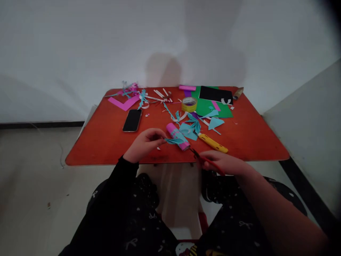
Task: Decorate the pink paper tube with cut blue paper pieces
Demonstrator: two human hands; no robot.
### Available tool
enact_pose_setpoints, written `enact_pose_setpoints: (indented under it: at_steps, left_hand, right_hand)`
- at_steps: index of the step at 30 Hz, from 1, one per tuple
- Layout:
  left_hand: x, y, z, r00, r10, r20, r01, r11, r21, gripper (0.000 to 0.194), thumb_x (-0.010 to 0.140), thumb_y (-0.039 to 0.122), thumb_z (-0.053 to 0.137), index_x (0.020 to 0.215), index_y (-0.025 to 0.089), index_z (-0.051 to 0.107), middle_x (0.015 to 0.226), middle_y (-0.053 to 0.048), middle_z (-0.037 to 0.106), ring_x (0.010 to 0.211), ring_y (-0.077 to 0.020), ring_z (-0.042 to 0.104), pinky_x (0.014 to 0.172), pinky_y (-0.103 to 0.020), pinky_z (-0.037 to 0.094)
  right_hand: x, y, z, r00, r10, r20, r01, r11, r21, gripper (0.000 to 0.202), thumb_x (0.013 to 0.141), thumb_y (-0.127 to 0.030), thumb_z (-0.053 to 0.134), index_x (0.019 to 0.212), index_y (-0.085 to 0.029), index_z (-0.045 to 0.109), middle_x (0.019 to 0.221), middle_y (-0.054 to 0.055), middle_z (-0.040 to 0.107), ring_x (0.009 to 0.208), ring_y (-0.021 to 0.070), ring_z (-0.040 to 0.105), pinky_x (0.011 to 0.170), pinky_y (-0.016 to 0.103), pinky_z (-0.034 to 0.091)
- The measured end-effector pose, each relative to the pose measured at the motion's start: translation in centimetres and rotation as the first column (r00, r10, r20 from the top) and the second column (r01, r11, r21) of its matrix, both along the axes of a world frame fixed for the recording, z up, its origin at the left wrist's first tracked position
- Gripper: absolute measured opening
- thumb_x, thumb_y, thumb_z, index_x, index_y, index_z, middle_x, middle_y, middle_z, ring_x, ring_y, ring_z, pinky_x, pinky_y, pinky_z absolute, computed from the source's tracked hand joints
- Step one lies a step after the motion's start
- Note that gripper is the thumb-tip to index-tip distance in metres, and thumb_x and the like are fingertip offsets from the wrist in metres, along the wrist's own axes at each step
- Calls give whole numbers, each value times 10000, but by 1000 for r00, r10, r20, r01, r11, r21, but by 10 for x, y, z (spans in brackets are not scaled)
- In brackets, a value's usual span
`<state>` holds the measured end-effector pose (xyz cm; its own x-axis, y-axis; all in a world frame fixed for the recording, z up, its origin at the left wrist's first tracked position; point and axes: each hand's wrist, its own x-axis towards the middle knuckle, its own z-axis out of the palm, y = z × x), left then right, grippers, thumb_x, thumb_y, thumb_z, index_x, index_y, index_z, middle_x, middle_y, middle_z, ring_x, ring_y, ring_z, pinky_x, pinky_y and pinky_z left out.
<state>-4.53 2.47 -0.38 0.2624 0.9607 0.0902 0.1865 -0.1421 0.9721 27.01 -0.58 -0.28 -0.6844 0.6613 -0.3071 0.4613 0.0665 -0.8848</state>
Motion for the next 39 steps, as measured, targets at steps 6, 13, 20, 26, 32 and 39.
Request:
enact_pose_setpoints:
  at_steps: [6,13,20,26,32,39]
  left_hand:
    - [9,4,0,987,-164,-3,163,986,-39,262,787,413,819,854,177,727,867,-53,738,780,-163,687,736,-287,578]
    - [17,4,1,964,-260,-60,253,961,-108,224,819,380,779,863,168,722,853,-47,717,791,-169,671,725,-286,550]
    - [20,4,0,950,-304,-74,289,943,-167,248,824,382,766,888,148,716,870,-45,707,808,-163,641,749,-279,520]
    - [16,6,-1,952,-299,-69,285,944,-169,243,820,378,773,891,150,726,872,-43,703,821,-163,633,762,-280,515]
    - [15,5,0,953,-299,-42,289,942,-170,257,821,387,781,891,147,723,883,-46,707,837,-167,646,791,-291,519]
    - [14,7,-1,957,-285,-52,275,951,-145,278,808,407,793,884,147,729,883,-52,711,837,-172,649,789,-297,526]
  right_hand:
    - [-11,-3,5,997,50,54,-49,999,-19,438,927,-617,574,820,-209,688,823,33,670,761,193,589,661,279,489]
    - [-11,-2,7,995,53,90,-46,996,-78,478,915,-663,536,795,-208,620,802,25,604,742,179,528,660,285,450]
    - [-11,1,5,995,76,71,-62,981,-182,475,909,-645,578,774,-190,575,765,-3,522,713,148,452,634,269,386]
    - [-11,2,4,996,43,82,-23,974,-224,421,883,-583,631,747,-188,576,713,-26,475,661,132,416,588,270,336]
    - [-13,1,3,996,-20,86,41,967,-250,451,862,-596,661,694,-187,573,650,-39,471,596,113,393,542,266,304]
    - [-13,1,0,994,-62,90,84,959,-272,511,855,-636,676,632,-189,570,566,-37,511,538,112,424,521,269,307]
